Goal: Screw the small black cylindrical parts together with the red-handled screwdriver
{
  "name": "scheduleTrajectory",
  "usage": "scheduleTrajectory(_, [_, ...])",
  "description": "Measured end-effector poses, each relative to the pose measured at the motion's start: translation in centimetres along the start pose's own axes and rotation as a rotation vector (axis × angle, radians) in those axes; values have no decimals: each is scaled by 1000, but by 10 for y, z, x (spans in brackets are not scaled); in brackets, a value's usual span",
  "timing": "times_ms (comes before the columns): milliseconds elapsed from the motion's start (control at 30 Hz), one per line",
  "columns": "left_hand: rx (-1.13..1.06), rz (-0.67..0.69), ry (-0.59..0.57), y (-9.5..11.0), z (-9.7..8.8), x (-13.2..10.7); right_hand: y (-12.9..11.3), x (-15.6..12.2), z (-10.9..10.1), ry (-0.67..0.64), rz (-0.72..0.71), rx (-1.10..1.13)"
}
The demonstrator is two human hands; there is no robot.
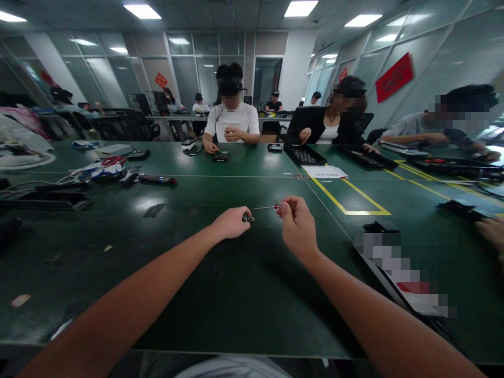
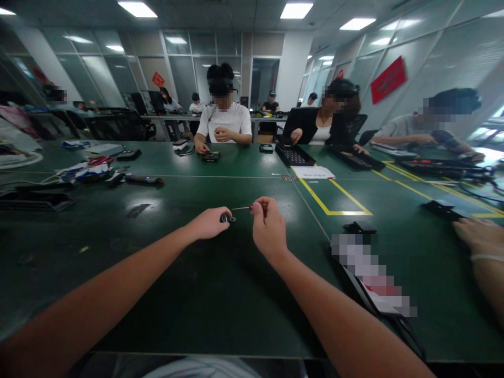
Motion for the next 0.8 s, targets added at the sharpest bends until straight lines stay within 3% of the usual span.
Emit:
scheduleTrajectory(200, [74,14,-36,0,13,21,3,0,1,-8,-4,-1])
scheduleTrajectory(433, [87,22,29,-5,9,16,1,-1,1,-32,2,-17])
scheduleTrajectory(600, [-114,-39,137,-30,-18,9,4,0,1,-46,15,-12])
scheduleTrajectory(800, [-669,-328,216,-83,-70,-24,7,0,3,-60,18,0])
Point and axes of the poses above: each hand's wrist, its own x-axis towards the middle knuckle, its own z-axis out of the palm, y = z × x, the point moved 4 cm from there along x, towards the middle knuckle, and after that the axes turned 2 degrees about y, right-handed, at the moved point
